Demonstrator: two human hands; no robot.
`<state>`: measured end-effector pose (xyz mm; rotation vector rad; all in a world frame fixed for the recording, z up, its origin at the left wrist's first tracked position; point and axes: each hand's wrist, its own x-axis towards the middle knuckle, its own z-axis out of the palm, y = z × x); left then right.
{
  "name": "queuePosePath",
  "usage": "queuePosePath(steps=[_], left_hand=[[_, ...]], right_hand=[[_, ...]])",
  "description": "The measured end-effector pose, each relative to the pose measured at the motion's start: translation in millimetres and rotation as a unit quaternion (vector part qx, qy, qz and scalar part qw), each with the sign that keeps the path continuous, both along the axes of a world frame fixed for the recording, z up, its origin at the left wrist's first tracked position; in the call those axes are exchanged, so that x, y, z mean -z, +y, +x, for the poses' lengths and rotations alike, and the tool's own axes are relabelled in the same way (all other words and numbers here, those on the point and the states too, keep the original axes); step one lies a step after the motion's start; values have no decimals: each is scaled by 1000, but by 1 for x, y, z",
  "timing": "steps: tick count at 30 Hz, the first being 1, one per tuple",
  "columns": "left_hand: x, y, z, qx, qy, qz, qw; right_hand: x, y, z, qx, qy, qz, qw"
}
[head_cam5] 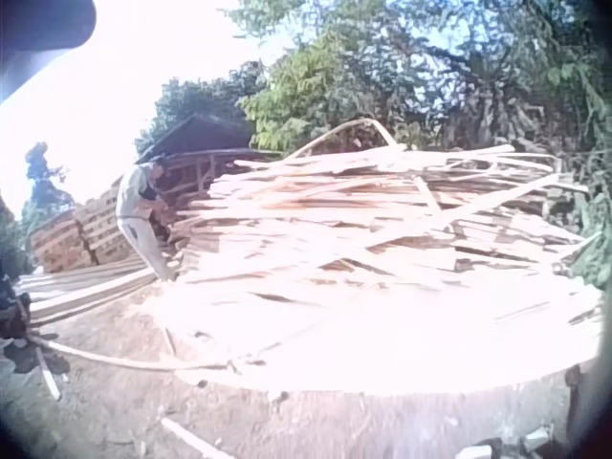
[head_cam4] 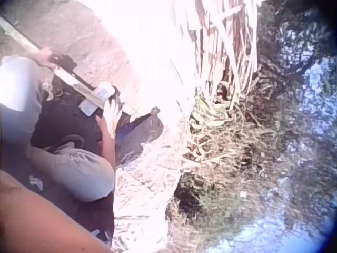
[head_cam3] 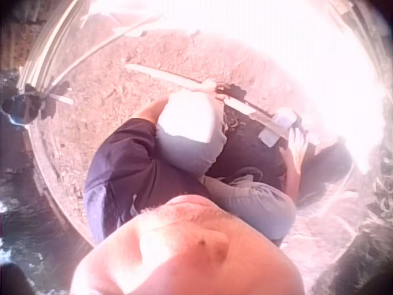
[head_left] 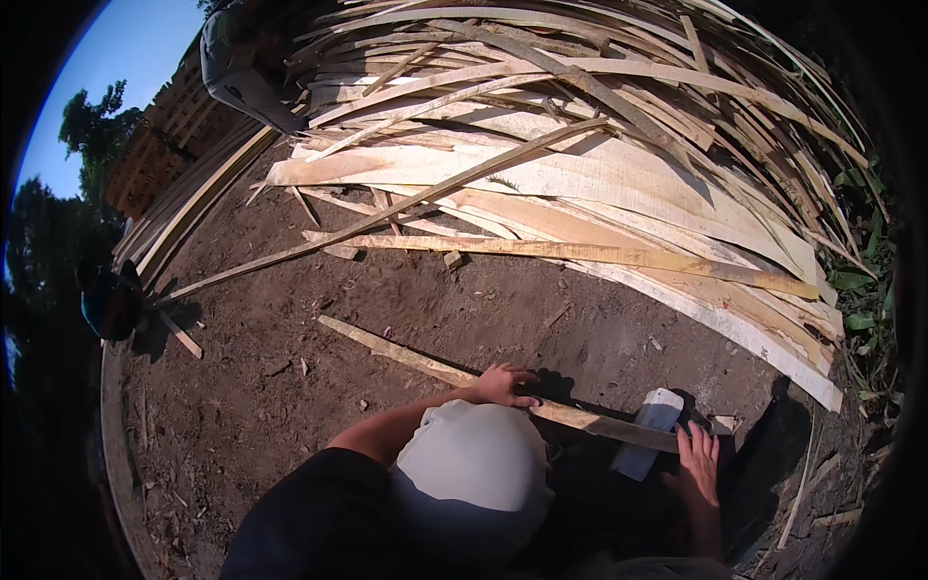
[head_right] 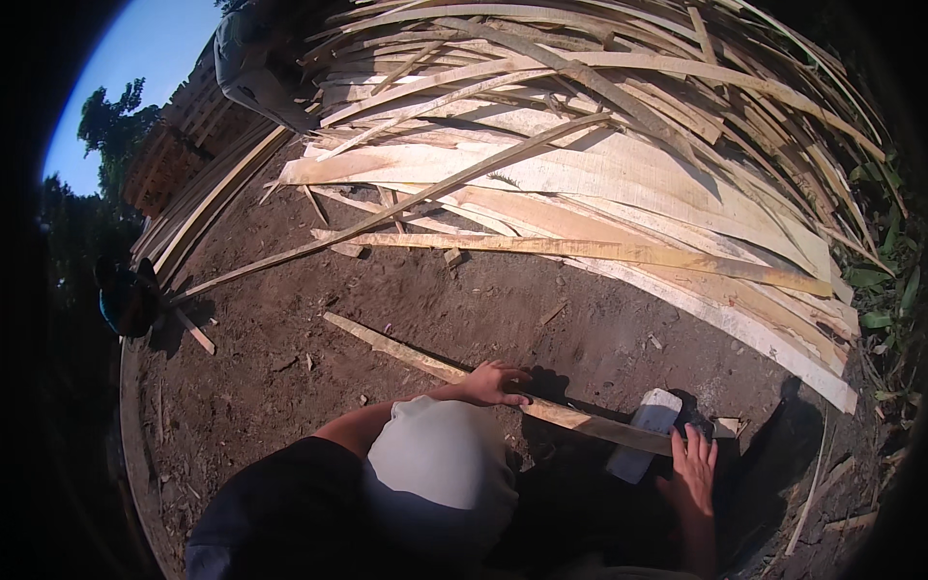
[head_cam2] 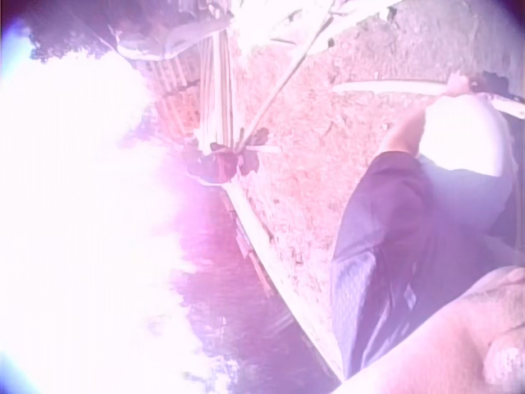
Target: The person saws a wooden plank with a hand saw while kneeling on the ground and then moves pieces of wood in a pile.
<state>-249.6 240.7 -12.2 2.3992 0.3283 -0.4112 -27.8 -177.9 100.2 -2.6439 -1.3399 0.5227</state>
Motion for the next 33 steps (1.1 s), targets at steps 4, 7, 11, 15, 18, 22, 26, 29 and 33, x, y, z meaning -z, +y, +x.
queuePosePath(steps=[4, 7, 11, 15, 18, 22, 26, 29, 33], left_hand=[[10, -3, -20, 67, -19, 90, 993], [10, -5, 2, 94, -51, 125, 986], [24, -2, -20, 73, -91, 118, 986], [19, -33, -3, 75, -121, 130, 981], [5, -44, 8, 120, -105, 145, 976], [-26, -64, 27, 153, -113, 150, 970], [-37, -79, 47, 170, -101, 128, 972], [-35, -87, 63, 177, -108, 128, 970], [-33, -94, 86, 188, -117, 97, 970]], right_hand=[[58, 5, 0, -8, -6, -28, 1000], [97, -17, 26, 13, -27, 32, 999], [92, -13, 18, 12, -55, 157, 986], [86, -36, 19, 41, -50, 143, 988], [84, -58, 11, 63, -55, 160, 984], [68, -70, 9, 95, -60, 158, 981], [55, -85, 18, 123, -99, 172, 972], [45, -92, 24, 139, -107, 208, 962], [58, -117, 34, 158, -81, 201, 963]])
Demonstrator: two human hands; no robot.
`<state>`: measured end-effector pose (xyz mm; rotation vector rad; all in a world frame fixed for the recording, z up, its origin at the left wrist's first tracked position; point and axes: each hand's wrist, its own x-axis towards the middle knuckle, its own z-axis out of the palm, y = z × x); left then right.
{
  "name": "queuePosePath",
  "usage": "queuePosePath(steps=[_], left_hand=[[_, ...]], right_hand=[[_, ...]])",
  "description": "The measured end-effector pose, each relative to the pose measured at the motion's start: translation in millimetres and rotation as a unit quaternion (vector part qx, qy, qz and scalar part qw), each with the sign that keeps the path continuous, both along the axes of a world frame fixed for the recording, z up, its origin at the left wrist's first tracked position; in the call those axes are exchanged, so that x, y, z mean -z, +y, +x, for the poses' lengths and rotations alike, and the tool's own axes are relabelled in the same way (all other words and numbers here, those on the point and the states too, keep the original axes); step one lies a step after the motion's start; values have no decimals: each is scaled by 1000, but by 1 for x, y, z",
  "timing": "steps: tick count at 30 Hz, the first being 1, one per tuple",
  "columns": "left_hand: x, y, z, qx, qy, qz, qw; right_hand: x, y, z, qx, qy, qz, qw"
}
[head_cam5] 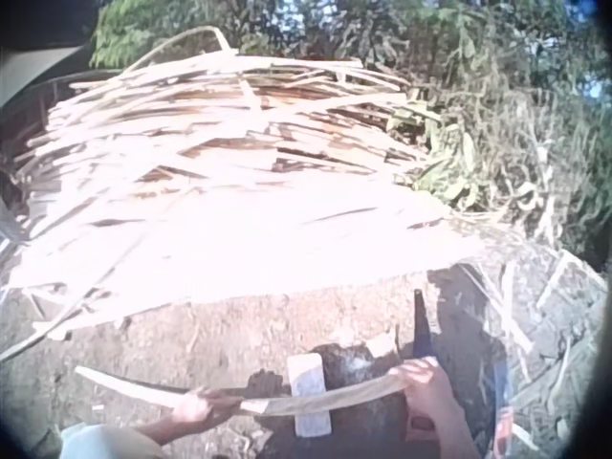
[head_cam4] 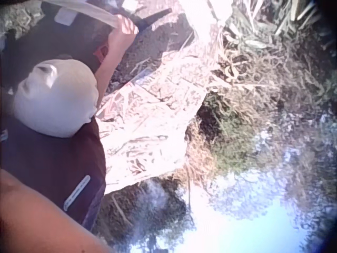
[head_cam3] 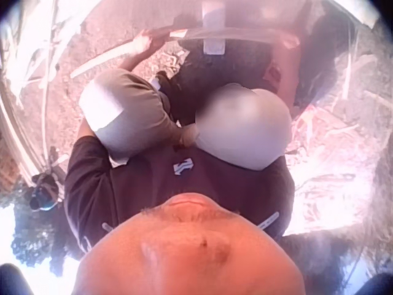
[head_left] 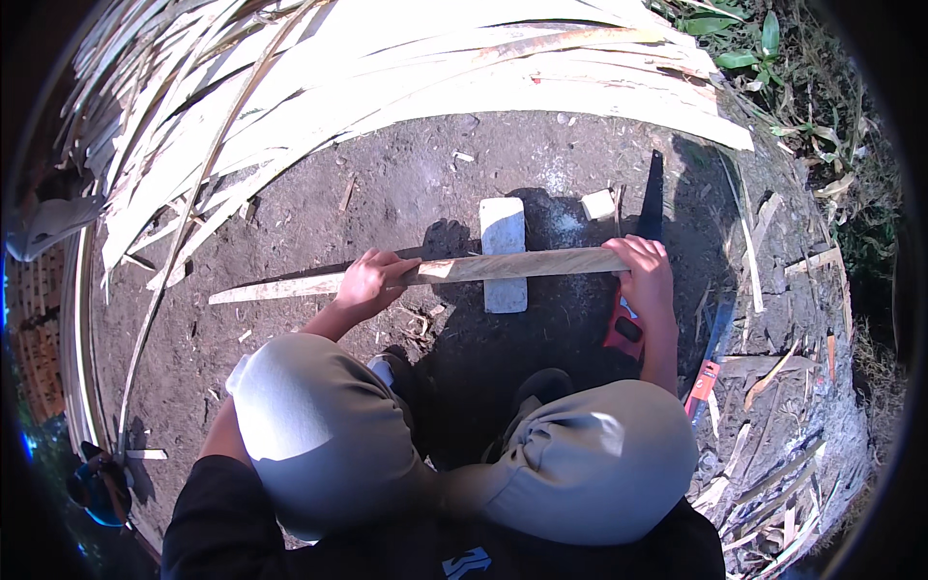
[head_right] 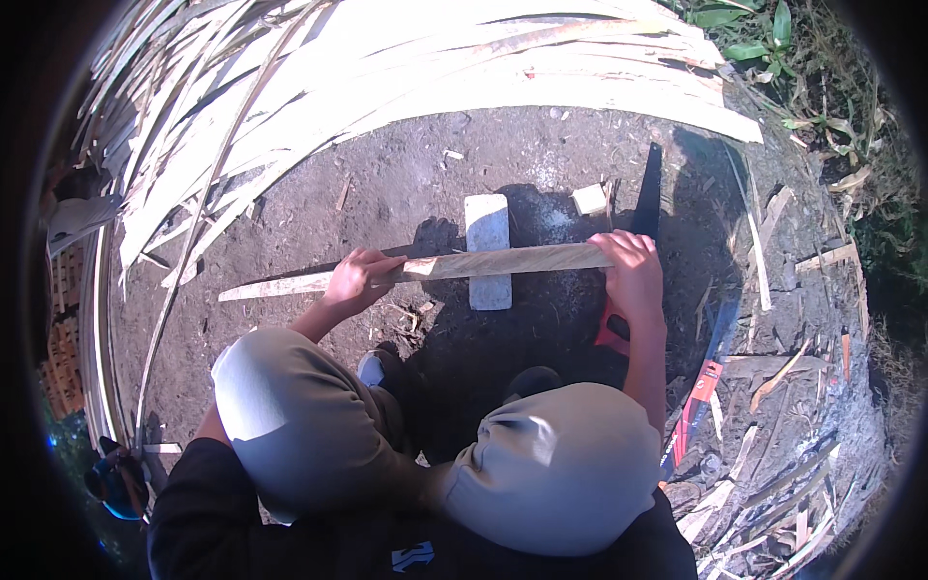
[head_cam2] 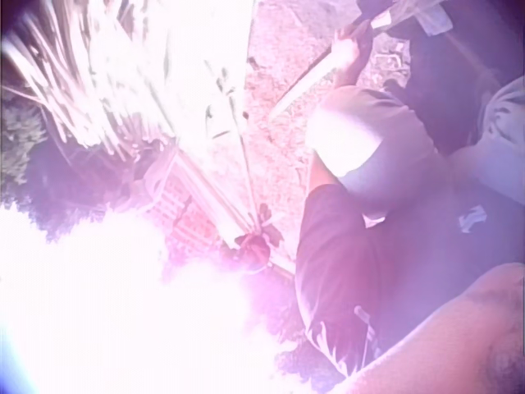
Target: The person saws a wooden plank with a hand saw while kneeling on the ground and then moves pieces of wood in a pile.
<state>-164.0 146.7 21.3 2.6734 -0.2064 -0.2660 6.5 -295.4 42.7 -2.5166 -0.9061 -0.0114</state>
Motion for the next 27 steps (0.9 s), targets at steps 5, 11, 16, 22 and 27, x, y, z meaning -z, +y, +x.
queuePosePath(steps=[5, 11, 16, 22, 27], left_hand=[[15, -1, -2, -33, 2, 36, 999], [36, 19, -28, -91, -12, 65, 994], [48, 25, -28, -93, 1, 50, 994], [38, 23, -22, -84, -1, 35, 996], [30, 12, -12, -108, 74, 72, 989]], right_hand=[[7, -2, -1, -1, 3, -5, 1000], [-1, 2, 4, -5, 60, -36, 998], [9, 2, -14, 39, -8, -41, 998], [20, 0, -21, 46, -43, -43, 997], [19, -6, -18, 42, -42, -40, 997]])
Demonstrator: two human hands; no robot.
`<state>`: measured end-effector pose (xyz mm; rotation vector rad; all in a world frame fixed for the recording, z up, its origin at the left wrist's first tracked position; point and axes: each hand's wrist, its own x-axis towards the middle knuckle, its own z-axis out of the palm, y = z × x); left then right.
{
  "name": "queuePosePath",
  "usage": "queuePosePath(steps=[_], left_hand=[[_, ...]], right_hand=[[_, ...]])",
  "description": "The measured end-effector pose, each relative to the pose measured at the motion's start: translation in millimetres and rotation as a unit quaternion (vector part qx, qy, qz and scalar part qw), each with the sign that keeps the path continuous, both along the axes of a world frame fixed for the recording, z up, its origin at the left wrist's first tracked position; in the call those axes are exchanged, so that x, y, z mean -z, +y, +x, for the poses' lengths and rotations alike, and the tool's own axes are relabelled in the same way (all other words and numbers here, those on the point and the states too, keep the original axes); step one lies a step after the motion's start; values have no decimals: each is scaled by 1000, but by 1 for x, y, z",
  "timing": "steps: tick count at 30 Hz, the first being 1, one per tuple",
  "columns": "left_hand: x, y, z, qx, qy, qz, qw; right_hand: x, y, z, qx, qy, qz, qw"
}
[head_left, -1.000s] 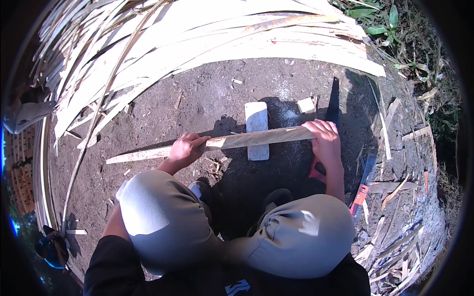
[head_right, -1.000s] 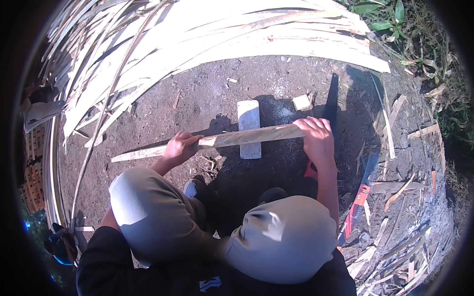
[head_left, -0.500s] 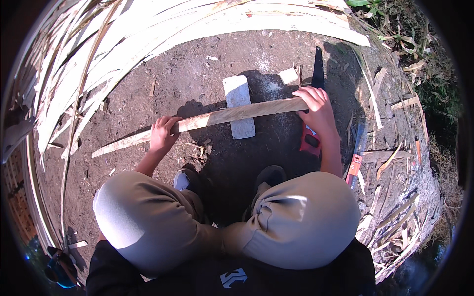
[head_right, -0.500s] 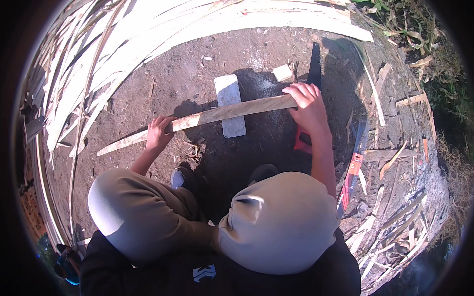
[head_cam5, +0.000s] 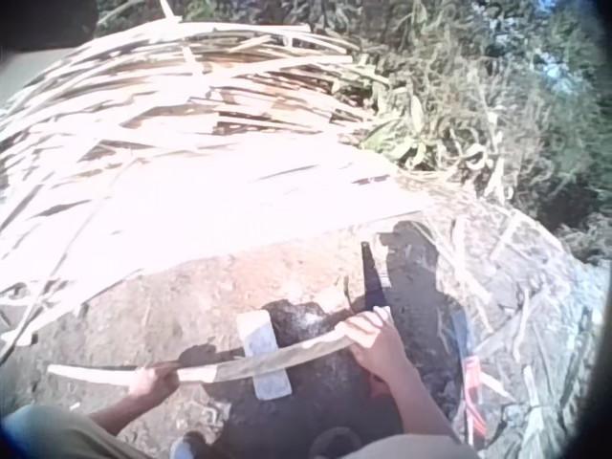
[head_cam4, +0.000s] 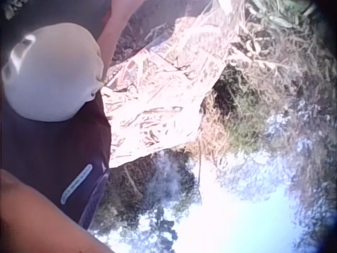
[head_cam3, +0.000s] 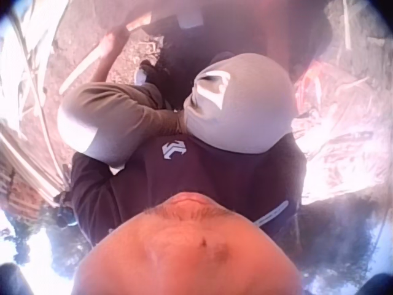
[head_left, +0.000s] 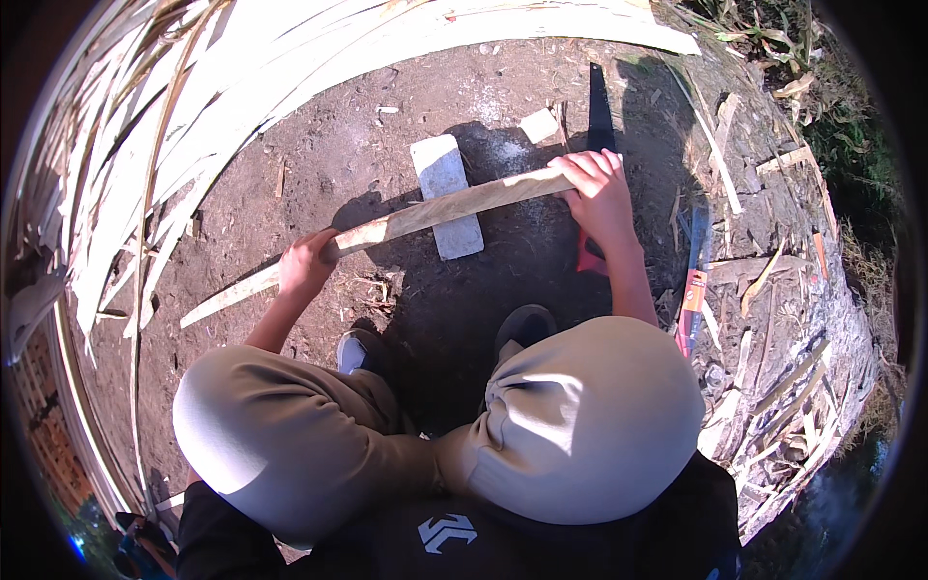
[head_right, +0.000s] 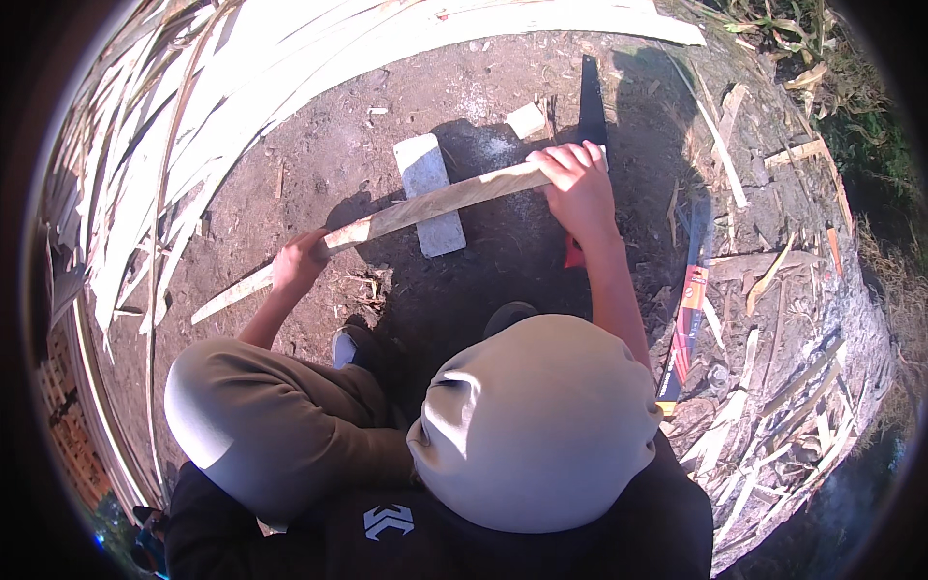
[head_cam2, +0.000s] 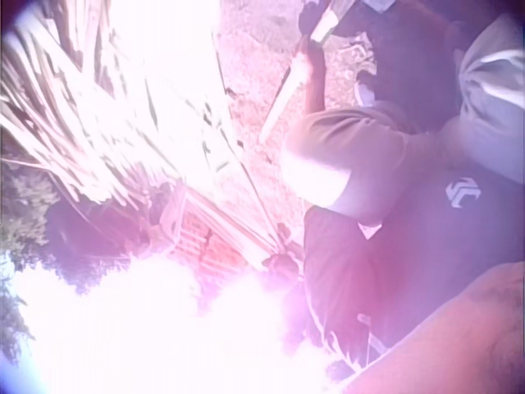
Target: The person saws a wooden plank with a hand saw while kneeling on the ground and then moves pieces of wood in a pile.
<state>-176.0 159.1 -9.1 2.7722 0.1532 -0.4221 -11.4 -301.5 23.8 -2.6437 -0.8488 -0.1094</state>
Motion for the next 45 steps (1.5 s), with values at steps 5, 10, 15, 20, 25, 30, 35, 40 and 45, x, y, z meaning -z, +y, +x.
queuePosePath(steps=[5, 10, 15, 20, 25, 30, 35, 40, 45], left_hand=[[-23, -6, 6, -4, 75, 48, 996], [-25, -18, 22, 19, 45, 36, 998], [-26, -34, 38, 22, 55, 26, 998], [-14, -28, 26, 24, -2, -27, 999], [-6, -17, 21, 55, -17, -77, 995], [0, -14, 20, 66, -6, -77, 995], [-2, -18, 25, 74, 2, -107, 992], [-5, -10, 19, 33, 34, -110, 993], [-7, -7, 16, 48, -1, -133, 990]], right_hand=[[-12, -2, -5, 14, 12, -28, 999], [-22, -19, -5, 42, 21, -67, 997], [-8, -33, 2, 75, 51, -71, 993], [-10, -28, 2, 83, 60, -54, 993], [-13, -28, 3, 79, 64, -58, 993], [-16, -16, -6, 87, 51, -52, 994], [-15, 21, -34, -13, 43, 43, 998], [1, 57, -45, -35, 53, 5, 998], [11, 62, -39, -37, 42, 6, 998]])
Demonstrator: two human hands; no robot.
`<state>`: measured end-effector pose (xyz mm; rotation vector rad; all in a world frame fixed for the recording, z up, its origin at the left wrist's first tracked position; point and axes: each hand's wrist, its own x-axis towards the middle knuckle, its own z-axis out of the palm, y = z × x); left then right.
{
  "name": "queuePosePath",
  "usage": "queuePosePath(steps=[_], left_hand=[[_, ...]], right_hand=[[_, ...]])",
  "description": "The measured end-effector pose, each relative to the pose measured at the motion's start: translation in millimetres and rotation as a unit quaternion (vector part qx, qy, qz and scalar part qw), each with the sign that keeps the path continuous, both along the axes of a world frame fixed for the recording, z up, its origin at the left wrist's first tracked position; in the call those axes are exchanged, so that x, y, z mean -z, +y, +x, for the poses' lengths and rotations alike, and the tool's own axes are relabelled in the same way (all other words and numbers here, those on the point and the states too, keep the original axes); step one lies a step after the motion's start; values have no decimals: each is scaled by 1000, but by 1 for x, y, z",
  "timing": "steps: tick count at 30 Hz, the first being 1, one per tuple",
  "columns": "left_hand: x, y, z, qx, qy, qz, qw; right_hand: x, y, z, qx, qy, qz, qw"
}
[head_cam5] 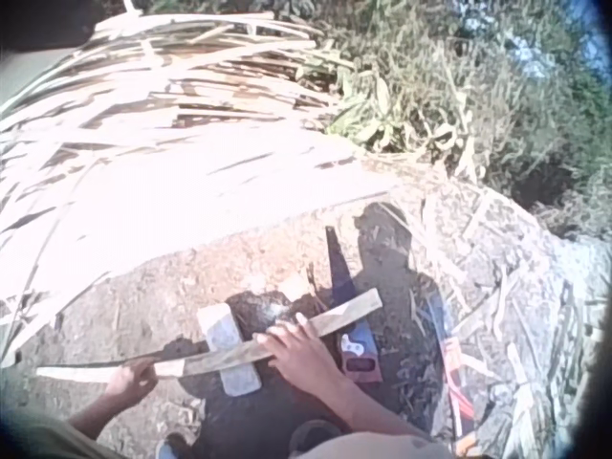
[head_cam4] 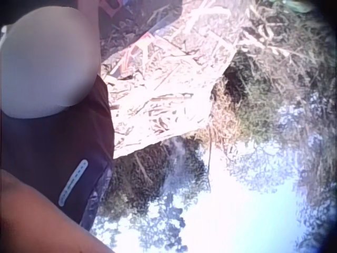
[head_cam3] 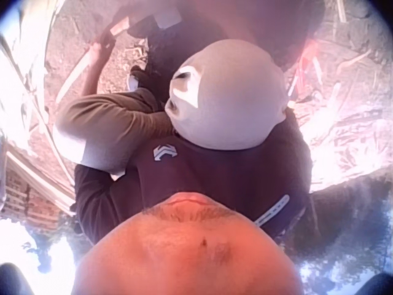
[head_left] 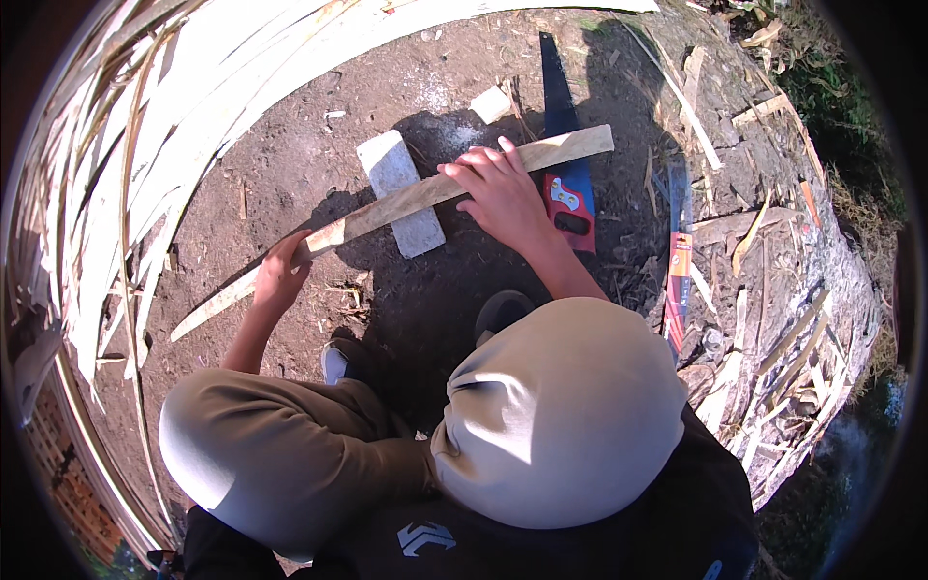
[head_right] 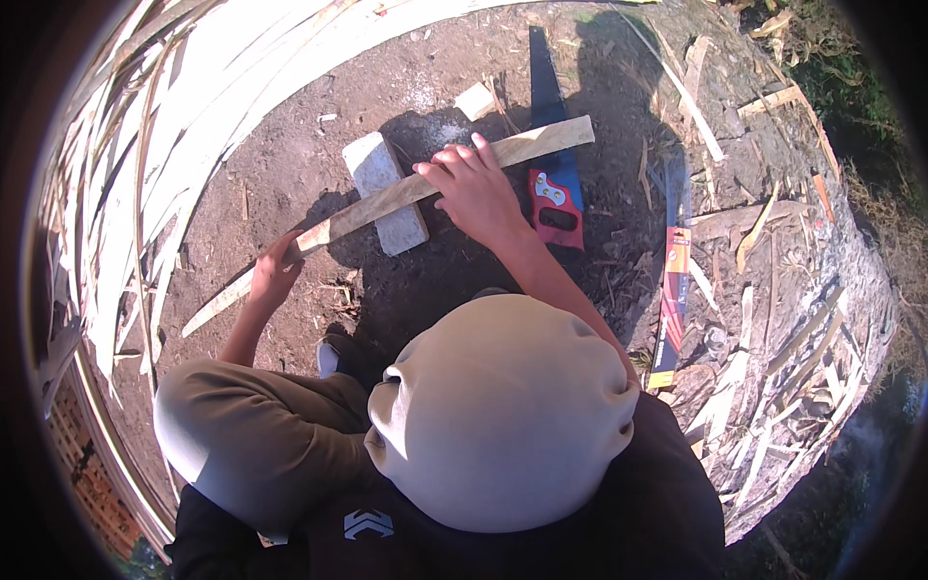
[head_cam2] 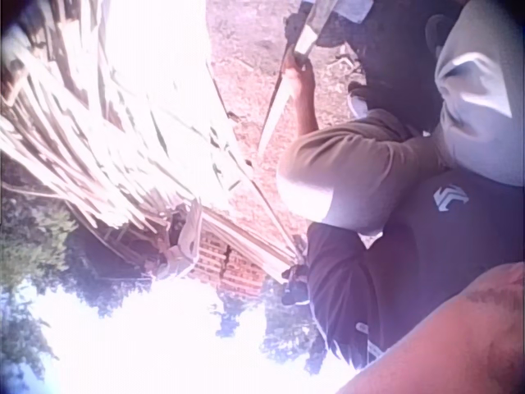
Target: The person saws a wooden plank with a hand saw while kneeling on the ground and then moves pieces of wood in a pile.
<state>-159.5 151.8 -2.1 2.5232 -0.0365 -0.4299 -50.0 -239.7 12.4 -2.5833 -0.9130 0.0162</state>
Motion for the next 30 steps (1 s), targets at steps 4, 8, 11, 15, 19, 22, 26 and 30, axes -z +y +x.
queuePosePath(steps=[4, 8, 11, 15, 19, 22, 26, 30], left_hand=[[5, -1, -4, -4, 10, 23, 1000], [12, 2, -9, 11, 1, 48, 999], [13, 3, -9, 20, -1, 51, 998], [7, -2, -7, 18, 0, 53, 998], [8, 1, -8, 15, -19, 37, 999], [6, 4, -2, 11, 5, 18, 1000], [11, 21, -9, -3, -44, 51, 998], [16, 35, -22, -50, -34, 35, 998]], right_hand=[[3, 6, -4, 19, -18, 6, 1000], [11, 12, -4, 29, -49, 32, 998], [18, 13, -3, 36, -71, 25, 997], [22, 9, -5, 38, -99, 21, 994], [21, 11, -3, 32, -100, 33, 994], [23, 10, -2, 29, -98, 35, 994], [24, 9, -3, 31, -75, 33, 996], [17, 10, -2, 30, -62, 46, 997]])
